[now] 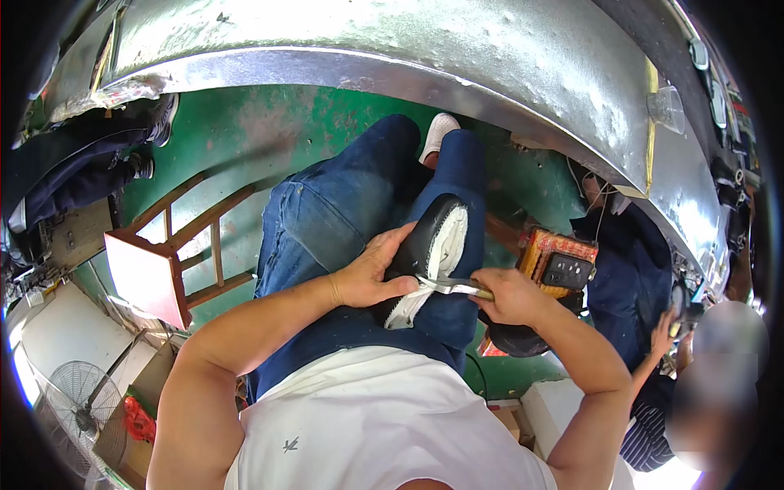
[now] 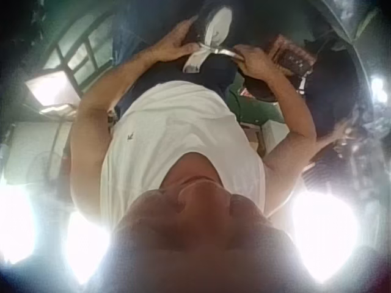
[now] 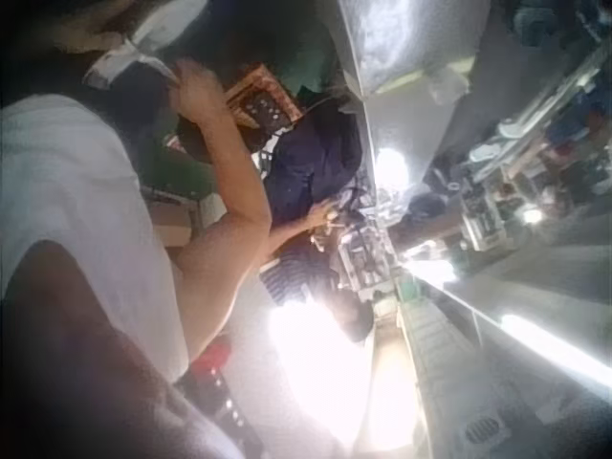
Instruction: Pull and hammer shoe uppers onto lasts using pincers and a hammer on a conveyor assembly line.
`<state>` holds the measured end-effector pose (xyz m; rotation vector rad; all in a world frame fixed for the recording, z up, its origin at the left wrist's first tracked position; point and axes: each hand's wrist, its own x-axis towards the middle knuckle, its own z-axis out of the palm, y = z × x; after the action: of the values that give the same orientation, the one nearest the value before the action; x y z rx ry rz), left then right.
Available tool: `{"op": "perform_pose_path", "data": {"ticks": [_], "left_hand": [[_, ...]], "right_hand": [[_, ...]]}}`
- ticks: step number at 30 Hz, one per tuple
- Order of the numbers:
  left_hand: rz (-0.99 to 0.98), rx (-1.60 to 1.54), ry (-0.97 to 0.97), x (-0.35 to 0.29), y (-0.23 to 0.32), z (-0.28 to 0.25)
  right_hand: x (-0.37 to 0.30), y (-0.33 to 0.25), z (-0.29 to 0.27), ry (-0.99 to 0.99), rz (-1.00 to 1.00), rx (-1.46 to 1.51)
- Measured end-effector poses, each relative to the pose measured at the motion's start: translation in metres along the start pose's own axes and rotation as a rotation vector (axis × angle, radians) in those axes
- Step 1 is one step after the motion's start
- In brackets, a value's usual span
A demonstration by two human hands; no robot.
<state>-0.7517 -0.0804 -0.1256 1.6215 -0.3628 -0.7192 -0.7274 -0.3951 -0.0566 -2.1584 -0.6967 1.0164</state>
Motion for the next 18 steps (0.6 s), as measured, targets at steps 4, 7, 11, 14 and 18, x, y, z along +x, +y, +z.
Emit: {"op": "perform_pose_path", "data": {"ticks": [4,7,11,14,18], "left_hand": [[-0.047,0.027,0.009,0.004,0.002,0.002],[-0.111,0.075,0.038,0.010,0.015,0.005],[-0.216,0.200,0.030,0.019,0.044,0.006],[-0.258,0.243,0.068,0.019,0.049,0.017],[-0.263,0.332,0.155,0.017,0.056,0.032]], "right_hand": [[-0.001,0.015,0.018,0.097,-0.041,0.000],[-0.009,0.004,0.017,0.196,-0.120,-0.139],[-0.033,-0.011,0.027,0.132,0.138,0.194],[-0.045,-0.022,0.040,0.172,0.183,0.223],[-0.049,-0.027,0.046,0.495,0.132,-0.254]]}}
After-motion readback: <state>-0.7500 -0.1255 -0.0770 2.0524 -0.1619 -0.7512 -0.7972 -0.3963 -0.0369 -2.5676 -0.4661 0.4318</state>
